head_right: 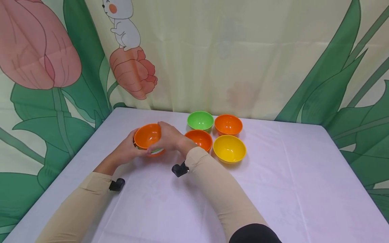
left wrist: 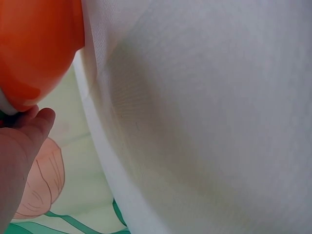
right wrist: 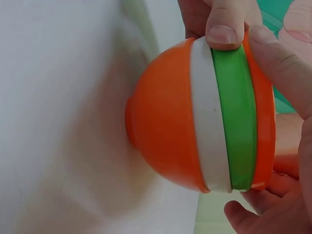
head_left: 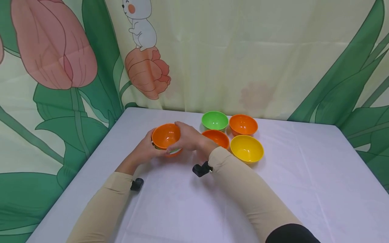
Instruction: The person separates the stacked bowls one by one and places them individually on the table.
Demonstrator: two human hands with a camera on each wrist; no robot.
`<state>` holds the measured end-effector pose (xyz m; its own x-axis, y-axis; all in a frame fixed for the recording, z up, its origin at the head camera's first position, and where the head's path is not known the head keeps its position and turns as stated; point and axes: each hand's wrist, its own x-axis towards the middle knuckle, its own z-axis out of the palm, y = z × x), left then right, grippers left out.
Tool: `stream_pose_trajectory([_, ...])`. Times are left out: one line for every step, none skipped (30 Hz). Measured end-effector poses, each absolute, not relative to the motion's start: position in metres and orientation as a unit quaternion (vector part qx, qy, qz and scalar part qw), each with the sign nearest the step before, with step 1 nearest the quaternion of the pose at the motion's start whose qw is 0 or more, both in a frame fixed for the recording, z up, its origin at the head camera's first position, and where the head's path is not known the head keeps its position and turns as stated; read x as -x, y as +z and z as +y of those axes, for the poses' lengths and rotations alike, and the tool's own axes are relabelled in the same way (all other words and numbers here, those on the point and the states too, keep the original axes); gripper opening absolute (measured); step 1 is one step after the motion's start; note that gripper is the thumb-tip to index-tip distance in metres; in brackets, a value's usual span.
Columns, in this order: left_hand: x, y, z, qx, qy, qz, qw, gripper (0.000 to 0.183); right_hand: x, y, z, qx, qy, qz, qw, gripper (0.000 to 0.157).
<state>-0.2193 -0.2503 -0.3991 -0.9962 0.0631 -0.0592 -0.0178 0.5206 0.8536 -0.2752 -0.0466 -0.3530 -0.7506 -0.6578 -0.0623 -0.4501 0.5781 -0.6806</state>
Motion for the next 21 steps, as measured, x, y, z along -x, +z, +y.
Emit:
stream_pose_trajectory([0.2195, -0.3994, -0.2505, -0.013, 0.489, 0.871, 0.041, 0.109, 0.2755, -0.353, -0.0469, 0.318, -0.331, 0.875, 0.155, 0.113])
stream_pose_trajectory([0.2197, -0.3996, -0.2506, -0.015, 0.49, 0.87, 0.041, 0.109, 0.2756, -0.3529, -0.047, 0.319, -0.331, 0.874, 0.156, 0.113])
stream_pose_trajectory([0.2198, -0.3998, -0.2508, -0.016, 0.492, 0.87, 0.04, 0.109, 0.2758, -0.3529, -0.0472, 0.321, -0.331, 0.874, 0.155, 0.113])
stream_pose_trajectory([0.2198, -0.3999, -0.2509, -0.018, 0.494, 0.868, 0.04, 0.108, 0.2759, -0.353, -0.0474, 0.322, -0.332, 0.873, 0.154, 0.112])
stream_pose_trajectory([0.2196, -0.4, -0.2509, -0.02, 0.496, 0.867, 0.04, 0.108, 0.2759, -0.3532, -0.0476, 0.322, -0.333, 0.873, 0.154, 0.112])
stream_pose_trajectory([0.2195, -0.3999, -0.2508, -0.022, 0.498, 0.866, 0.039, 0.107, 0.2758, -0.3536, -0.0478, 0.322, -0.334, 0.873, 0.153, 0.111])
stream_pose_trajectory([0.2193, -0.3997, -0.2507, -0.024, 0.499, 0.865, 0.038, 0.106, 0.2757, -0.3538, -0.048, 0.322, -0.336, 0.872, 0.151, 0.111])
stream_pose_trajectory([0.2191, -0.3994, -0.2506, -0.025, 0.5, 0.865, 0.036, 0.106, 0.2755, -0.3542, -0.0482, 0.322, -0.338, 0.872, 0.149, 0.11])
stream_pose_trajectory([0.2189, -0.3992, -0.2504, -0.027, 0.5, 0.865, 0.035, 0.105, 0.2754, -0.3547, -0.0485, 0.321, -0.34, 0.872, 0.146, 0.11])
stream_pose_trajectory([0.2187, -0.3988, -0.2501, -0.028, 0.5, 0.865, 0.033, 0.104, 0.2752, -0.3552, -0.0487, 0.322, -0.341, 0.872, 0.142, 0.11])
stream_pose_trajectory([0.2185, -0.3985, -0.2498, -0.029, 0.498, 0.866, 0.031, 0.103, 0.2751, -0.3559, -0.0489, 0.322, -0.342, 0.872, 0.136, 0.109])
stream_pose_trajectory([0.2185, -0.3983, -0.2496, -0.031, 0.498, 0.866, 0.029, 0.102, 0.275, -0.3565, -0.0491, 0.323, -0.342, 0.873, 0.131, 0.109])
stream_pose_trajectory([0.2185, -0.398, -0.2494, -0.033, 0.497, 0.867, 0.028, 0.101, 0.2748, -0.3572, -0.0493, 0.325, -0.342, 0.873, 0.125, 0.108])
stream_pose_trajectory([0.2185, -0.3979, -0.2492, -0.035, 0.498, 0.866, 0.027, 0.101, 0.2748, -0.3579, -0.0495, 0.326, -0.342, 0.873, 0.121, 0.107])
stream_pose_trajectory([0.2184, -0.3977, -0.2491, -0.036, 0.498, 0.866, 0.026, 0.1, 0.2748, -0.3587, -0.0495, 0.327, -0.343, 0.873, 0.116, 0.106])
stream_pose_trajectory([0.2182, -0.3974, -0.2488, -0.036, 0.498, 0.866, 0.026, 0.1, 0.2747, -0.3593, -0.0496, 0.329, -0.344, 0.872, 0.111, 0.105])
stream_pose_trajectory([0.2182, -0.3972, -0.2488, -0.035, 0.498, 0.866, 0.027, 0.099, 0.2746, -0.3598, -0.0496, 0.329, -0.348, 0.871, 0.109, 0.104])
stream_pose_trajectory([0.218, -0.3968, -0.2486, -0.034, 0.498, 0.866, 0.027, 0.1, 0.2746, -0.3602, -0.0496, 0.33, -0.351, 0.87, 0.106, 0.103])
stream_pose_trajectory([0.2178, -0.3967, -0.2486, -0.036, 0.498, 0.866, 0.027, 0.1, 0.2746, -0.3606, -0.0497, 0.33, -0.354, 0.869, 0.104, 0.101])
stream_pose_trajectory([0.2176, -0.3965, -0.2485, -0.035, 0.5, 0.865, 0.028, 0.1, 0.2744, -0.3606, -0.0496, 0.33, -0.357, 0.868, 0.104, 0.101])
stream_pose_trajectory([0.2176, -0.3966, -0.2485, -0.036, 0.501, 0.864, 0.028, 0.099, 0.2742, -0.3607, -0.0495, 0.329, -0.359, 0.867, 0.103, 0.1])
